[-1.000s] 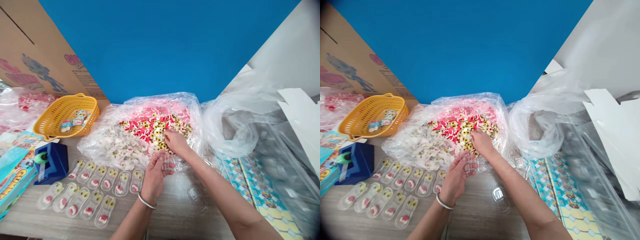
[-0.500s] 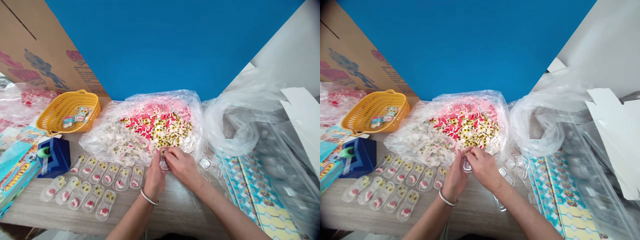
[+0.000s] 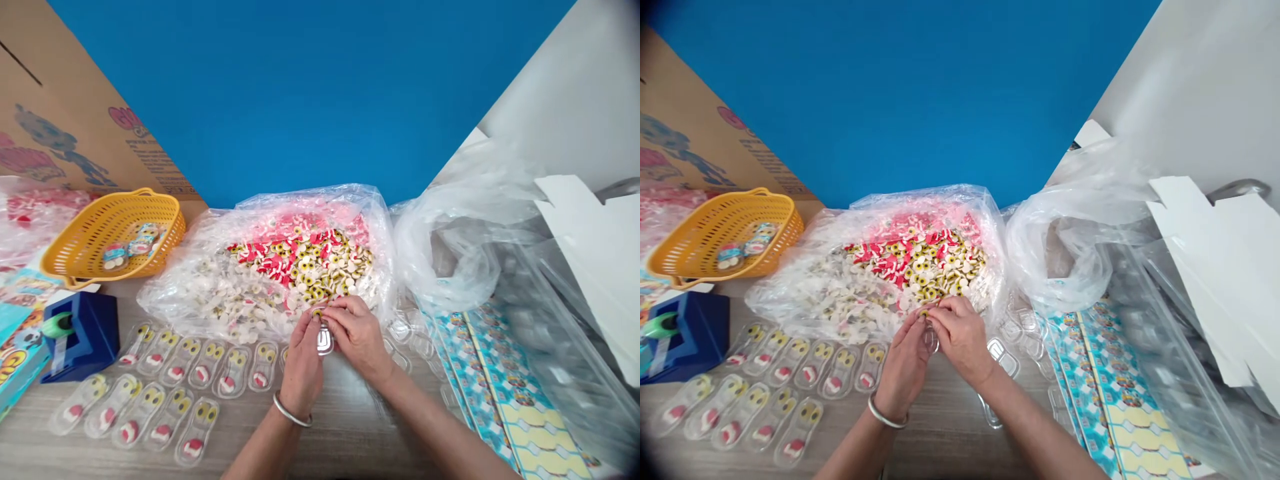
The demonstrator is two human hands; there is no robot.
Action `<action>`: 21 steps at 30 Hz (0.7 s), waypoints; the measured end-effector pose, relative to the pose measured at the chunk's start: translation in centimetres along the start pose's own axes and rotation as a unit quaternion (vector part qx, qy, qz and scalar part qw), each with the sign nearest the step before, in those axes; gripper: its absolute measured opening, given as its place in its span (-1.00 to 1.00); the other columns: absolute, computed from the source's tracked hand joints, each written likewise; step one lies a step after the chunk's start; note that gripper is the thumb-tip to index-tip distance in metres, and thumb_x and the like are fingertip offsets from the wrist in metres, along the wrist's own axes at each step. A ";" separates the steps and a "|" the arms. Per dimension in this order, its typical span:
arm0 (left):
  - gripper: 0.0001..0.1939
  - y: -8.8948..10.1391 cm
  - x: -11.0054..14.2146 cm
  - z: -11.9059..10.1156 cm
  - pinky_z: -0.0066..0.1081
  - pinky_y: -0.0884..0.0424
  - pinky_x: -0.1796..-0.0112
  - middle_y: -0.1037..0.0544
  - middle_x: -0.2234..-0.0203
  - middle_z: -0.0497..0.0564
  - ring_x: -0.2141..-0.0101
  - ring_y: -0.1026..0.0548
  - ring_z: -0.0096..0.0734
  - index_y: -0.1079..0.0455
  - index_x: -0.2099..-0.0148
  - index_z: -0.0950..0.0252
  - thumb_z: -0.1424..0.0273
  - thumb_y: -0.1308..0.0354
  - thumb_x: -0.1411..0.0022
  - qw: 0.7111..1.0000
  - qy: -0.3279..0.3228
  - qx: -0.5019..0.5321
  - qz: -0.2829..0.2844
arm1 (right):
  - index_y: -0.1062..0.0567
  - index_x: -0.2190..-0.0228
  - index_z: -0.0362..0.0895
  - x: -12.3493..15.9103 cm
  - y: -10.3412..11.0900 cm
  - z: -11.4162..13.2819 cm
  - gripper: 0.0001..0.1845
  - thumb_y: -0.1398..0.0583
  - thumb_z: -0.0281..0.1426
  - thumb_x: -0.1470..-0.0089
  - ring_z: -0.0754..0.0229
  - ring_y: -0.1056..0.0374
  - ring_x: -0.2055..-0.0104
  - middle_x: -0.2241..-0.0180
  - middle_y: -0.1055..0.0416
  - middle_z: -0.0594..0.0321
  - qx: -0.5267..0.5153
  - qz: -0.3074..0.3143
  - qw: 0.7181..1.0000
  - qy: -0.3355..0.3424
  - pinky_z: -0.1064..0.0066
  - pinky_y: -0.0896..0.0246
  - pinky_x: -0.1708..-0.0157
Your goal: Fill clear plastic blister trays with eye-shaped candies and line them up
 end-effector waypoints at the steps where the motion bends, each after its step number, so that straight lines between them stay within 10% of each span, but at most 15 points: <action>1: -0.71 0.1 -0.1 0.2 -0.19 -0.37 -0.10 -0.50 -0.09 0.14 -0.09 -0.45 -0.14 -0.47 0.02 0.21 0.28 -0.25 -0.21 1.000 0.009 0.004 -0.004 | -0.58 0.16 -0.07 0.1 -0.1 0.0 -0.82 -0.18 -0.46 -0.26 0.09 -0.36 0.13 0.21 -0.48 0.13 -0.002 -0.001 1.000 0.003 0.21 -0.37 0.13; 12: -0.67 -1.3 -0.3 -1.3 -0.27 -0.52 0.19 -0.53 -0.02 0.16 0.05 -0.54 -0.10 -0.45 0.04 0.27 0.29 -0.28 -0.15 0.999 0.047 -0.004 0.001 | -0.59 0.27 -0.06 -3.3 -0.6 -3.6 -0.83 -0.18 -0.48 -0.23 0.18 -0.40 0.14 0.24 -0.48 0.23 -0.061 0.085 0.989 -0.105 0.34 -0.31 0.10; 21: -0.64 -1.3 -0.2 -1.6 -0.37 -0.50 0.33 -0.54 0.00 0.17 0.19 -0.59 -0.18 -0.47 0.04 0.28 0.24 -0.29 -0.15 0.999 0.047 -0.023 -0.005 | -0.52 0.05 -0.05 -12.2 -3.5 -9.3 -0.68 -0.06 -0.50 -0.26 0.09 -0.40 0.14 0.03 -0.38 0.07 0.304 0.189 0.930 -0.088 0.37 -0.25 0.24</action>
Point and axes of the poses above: each hand's wrist, its own x-axis away from the middle knuckle, its own y-axis out of the back of the hand, z = x × y, the point moved 8 cm from there along -x, towards the middle knuckle
